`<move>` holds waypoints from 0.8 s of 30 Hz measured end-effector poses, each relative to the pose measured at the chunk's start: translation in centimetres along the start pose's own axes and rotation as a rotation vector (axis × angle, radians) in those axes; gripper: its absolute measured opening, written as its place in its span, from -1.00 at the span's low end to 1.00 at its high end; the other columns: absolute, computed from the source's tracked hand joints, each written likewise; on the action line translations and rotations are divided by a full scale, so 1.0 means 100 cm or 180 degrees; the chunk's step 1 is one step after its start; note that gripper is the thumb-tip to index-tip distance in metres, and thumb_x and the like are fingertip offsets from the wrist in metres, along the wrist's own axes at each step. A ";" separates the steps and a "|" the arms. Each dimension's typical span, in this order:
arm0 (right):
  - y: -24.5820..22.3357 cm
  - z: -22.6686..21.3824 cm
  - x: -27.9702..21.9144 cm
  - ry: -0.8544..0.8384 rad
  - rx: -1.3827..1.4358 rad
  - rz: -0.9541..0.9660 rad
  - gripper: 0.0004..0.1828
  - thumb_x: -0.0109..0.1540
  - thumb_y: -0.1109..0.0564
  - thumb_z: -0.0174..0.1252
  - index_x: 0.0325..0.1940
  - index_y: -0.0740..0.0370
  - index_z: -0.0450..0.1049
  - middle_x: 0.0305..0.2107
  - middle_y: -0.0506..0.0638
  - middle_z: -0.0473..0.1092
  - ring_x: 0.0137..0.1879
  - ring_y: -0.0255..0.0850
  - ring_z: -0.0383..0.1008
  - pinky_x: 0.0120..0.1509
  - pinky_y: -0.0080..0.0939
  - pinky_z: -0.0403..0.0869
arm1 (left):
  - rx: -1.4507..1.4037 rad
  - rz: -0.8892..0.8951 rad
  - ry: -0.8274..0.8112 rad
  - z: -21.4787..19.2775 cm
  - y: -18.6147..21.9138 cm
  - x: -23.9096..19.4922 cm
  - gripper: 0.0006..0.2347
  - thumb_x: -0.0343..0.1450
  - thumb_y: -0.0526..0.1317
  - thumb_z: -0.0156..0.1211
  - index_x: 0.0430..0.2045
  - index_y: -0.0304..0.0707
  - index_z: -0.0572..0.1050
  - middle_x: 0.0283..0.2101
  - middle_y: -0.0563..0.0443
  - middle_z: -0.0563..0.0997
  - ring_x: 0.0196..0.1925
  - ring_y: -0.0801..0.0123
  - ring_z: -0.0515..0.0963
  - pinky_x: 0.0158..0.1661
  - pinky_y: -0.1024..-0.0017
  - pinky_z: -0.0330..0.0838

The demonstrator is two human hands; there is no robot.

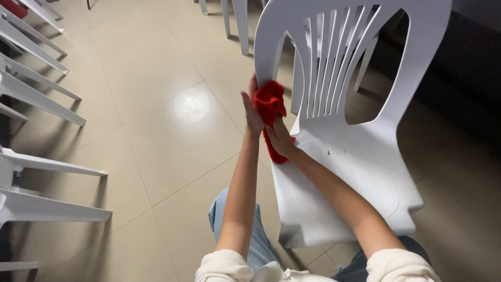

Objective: The person sprays a red cloth with a spray bottle and wipes the seat and backrest of several white plastic chairs in a room with computer equipment.

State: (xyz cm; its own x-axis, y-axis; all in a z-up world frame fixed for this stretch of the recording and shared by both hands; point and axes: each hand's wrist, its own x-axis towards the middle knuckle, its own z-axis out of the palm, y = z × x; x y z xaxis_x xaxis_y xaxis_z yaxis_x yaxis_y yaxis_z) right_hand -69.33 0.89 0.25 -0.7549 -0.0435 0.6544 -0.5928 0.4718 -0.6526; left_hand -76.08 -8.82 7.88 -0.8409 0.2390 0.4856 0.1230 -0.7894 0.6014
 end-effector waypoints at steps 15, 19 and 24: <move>-0.026 -0.024 0.014 0.0069 0.0236 0.0199 -0.36 0.45 0.21 -0.13 0.61 0.33 -0.09 0.49 0.36 0.01 0.59 0.24 0.02 0.60 0.14 0.10 | 0.2408 0.0809 -0.0278 0.023 -0.002 -0.094 -0.28 0.61 0.31 -0.48 0.57 -0.21 -0.21 0.66 -0.11 -0.28 0.72 0.07 -0.40 0.62 0.05 -0.49; -0.022 -0.058 -0.046 -0.1626 -0.0841 0.0893 -0.48 0.44 0.15 -0.14 0.47 0.40 0.10 0.29 0.39 0.23 0.40 0.24 0.26 0.52 0.11 0.25 | 0.3006 0.1065 0.0074 0.048 -0.013 -0.100 -0.34 0.62 0.13 -0.31 0.57 -0.24 -0.21 0.67 -0.14 -0.28 0.72 0.05 -0.38 0.62 0.04 -0.49; 0.069 -0.118 -0.073 -0.1591 -0.3754 -0.0808 -0.57 0.46 0.24 -0.11 0.36 0.55 0.32 0.17 0.35 0.42 0.32 0.20 0.43 0.37 -0.08 0.39 | 0.3759 0.1610 0.0060 0.092 -0.031 -0.085 -0.35 0.58 -0.17 0.01 0.56 -0.24 -0.16 0.65 -0.17 -0.19 0.71 0.04 -0.25 0.63 0.03 -0.40</move>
State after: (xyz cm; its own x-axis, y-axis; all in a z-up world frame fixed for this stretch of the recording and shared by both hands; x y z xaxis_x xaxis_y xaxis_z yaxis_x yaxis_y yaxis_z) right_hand -64.59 14.88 -4.54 -0.8322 -0.4452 0.3305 -0.3247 0.8745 0.3604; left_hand -64.48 -3.19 7.74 -0.5700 0.0455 0.8204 0.8111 0.1903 0.5531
